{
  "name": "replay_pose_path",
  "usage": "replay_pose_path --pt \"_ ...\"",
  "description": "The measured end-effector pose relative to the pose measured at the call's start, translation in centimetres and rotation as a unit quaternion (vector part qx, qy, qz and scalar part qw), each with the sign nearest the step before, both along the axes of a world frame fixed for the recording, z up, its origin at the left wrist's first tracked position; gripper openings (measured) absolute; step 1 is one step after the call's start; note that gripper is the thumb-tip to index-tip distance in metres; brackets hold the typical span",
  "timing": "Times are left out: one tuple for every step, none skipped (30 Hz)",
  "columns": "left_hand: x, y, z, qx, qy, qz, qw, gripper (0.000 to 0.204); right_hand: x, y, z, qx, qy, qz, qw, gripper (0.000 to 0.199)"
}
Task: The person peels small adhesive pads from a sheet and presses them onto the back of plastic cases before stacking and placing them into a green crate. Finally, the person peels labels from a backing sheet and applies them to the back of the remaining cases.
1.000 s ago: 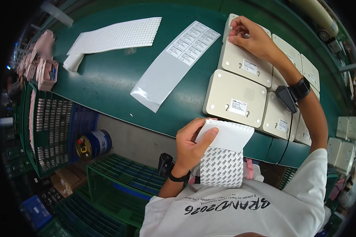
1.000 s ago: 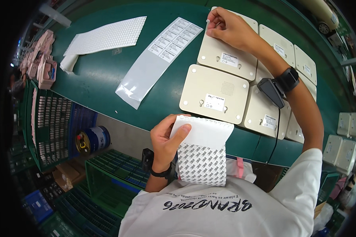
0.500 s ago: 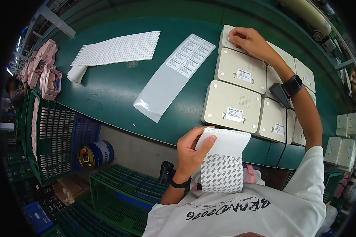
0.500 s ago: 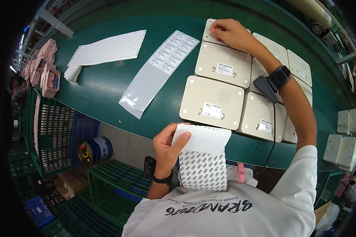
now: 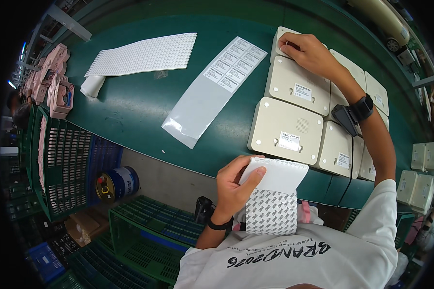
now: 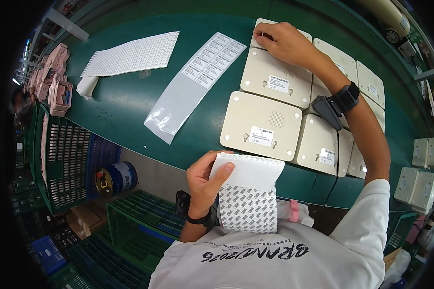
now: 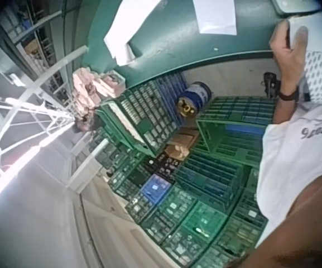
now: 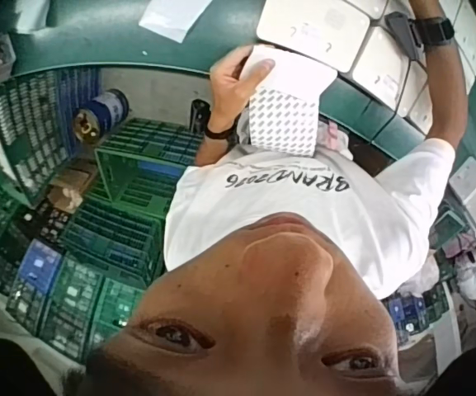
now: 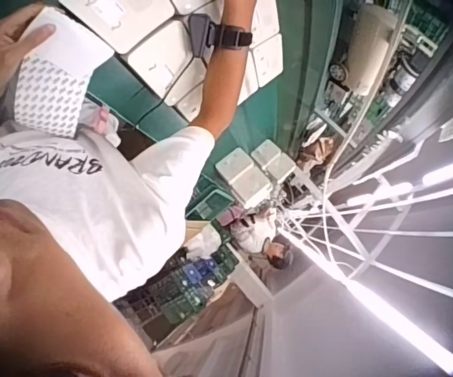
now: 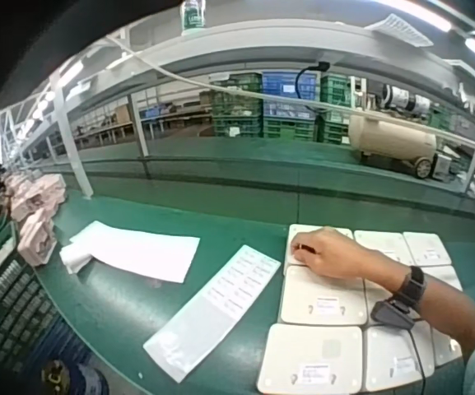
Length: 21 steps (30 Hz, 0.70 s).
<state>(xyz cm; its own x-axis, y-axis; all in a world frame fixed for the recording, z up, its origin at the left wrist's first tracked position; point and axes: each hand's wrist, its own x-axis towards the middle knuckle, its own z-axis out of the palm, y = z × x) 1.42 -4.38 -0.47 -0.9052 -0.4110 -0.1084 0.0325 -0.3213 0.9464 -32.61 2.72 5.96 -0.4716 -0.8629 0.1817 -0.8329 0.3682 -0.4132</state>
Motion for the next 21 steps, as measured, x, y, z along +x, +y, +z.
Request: replay_pose_path --pt "0.0 0.0 0.0 0.002 0.000 0.000 1.000 0.023 0.0 0.0 0.0 -0.009 0.010 0.011 1.000 0.017" --pt "0.0 0.0 0.1 0.010 0.003 0.001 1.000 0.023 -0.1 0.1 -0.1 -0.017 0.020 0.022 0.999 0.017" --pt "0.0 0.0 0.1 0.006 -0.002 0.000 1.000 0.023 -0.2 0.1 -0.1 -0.025 0.030 0.033 0.999 0.017" --pt "0.0 0.1 0.1 0.003 -0.004 0.000 1.000 0.023 -0.2 0.1 -0.2 -0.025 0.029 0.033 0.999 0.017" --pt "0.0 0.0 0.2 0.000 -0.005 0.000 1.000 0.023 -0.2 0.1 -0.2 -0.010 0.037 0.024 0.999 0.017" --pt "0.0 0.0 0.2 0.002 -0.001 0.002 1.000 0.023 -0.1 0.1 -0.2 0.004 0.046 0.014 0.999 0.017" --pt "0.0 0.0 0.2 -0.002 -0.005 -0.001 1.000 0.023 0.0 0.0 -0.1 0.000 0.063 0.020 0.998 0.017" --pt "0.0 0.0 0.1 -0.003 -0.005 -0.002 1.000 0.023 0.3 0.1 -0.1 0.019 0.055 0.006 0.998 0.017" --pt "0.0 0.0 0.1 -0.005 -0.005 -0.002 1.000 0.023 0.8 0.1 0.0 0.022 0.111 0.018 0.993 0.018" --pt "0.0 0.0 0.1 -0.003 0.001 0.000 1.000 0.023 1.2 0.1 0.1 0.024 0.166 0.031 0.985 0.019" --pt "0.0 0.0 0.1 -0.007 -0.004 -0.002 1.000 0.023 1.7 0.2 0.3 0.024 0.220 0.038 0.975 0.020" --pt "0.0 -0.1 0.1 -0.007 -0.002 -0.002 1.000 0.023 2.1 0.3 0.4 0.024 0.222 0.045 0.974 0.020" --pt "0.0 0.0 0.1 -0.006 0.001 -0.002 1.000 0.024 2.6 0.8 0.5 0.047 0.216 0.030 0.975 0.022" --pt "0.0 0.0 0.2 0.001 0.006 0.000 1.000 0.024 2.9 1.1 0.5 0.070 0.210 0.015 0.975 0.025" --pt "0.0 0.0 0.2 -0.003 0.004 -0.001 1.000 0.024 2.8 1.3 0.5 0.105 0.196 0.009 0.975 0.027" --pt "0.0 0.0 0.3 -0.002 0.003 -0.001 1.000 0.024 2.7 1.7 0.3 0.093 0.206 -0.002 0.974 0.027" --pt "-0.1 0.0 0.3 -0.002 0.004 -0.001 1.000 0.023 2.3 1.7 0.1 0.050 0.187 0.025 0.981 0.029" --pt "-0.1 0.0 0.3 -0.001 0.002 -0.002 1.000 0.023 1.7 1.7 -0.1 0.007 0.166 0.052 0.985 0.030" --pt "-0.2 0.0 0.4 -0.003 0.002 -0.002 1.000 0.023 1.6 1.9 -0.5 -0.045 0.142 0.061 0.987 0.032" --pt "-0.2 -0.1 0.3 -0.005 0.011 0.002 1.000 0.022 1.3 1.9 -0.6 -0.038 0.144 0.080 0.986 0.032" --pt "-0.2 0.1 0.3 -0.007 0.019 0.007 1.000 0.020 1.3 1.9 -0.7 -0.006 0.167 0.065 0.984 0.031"
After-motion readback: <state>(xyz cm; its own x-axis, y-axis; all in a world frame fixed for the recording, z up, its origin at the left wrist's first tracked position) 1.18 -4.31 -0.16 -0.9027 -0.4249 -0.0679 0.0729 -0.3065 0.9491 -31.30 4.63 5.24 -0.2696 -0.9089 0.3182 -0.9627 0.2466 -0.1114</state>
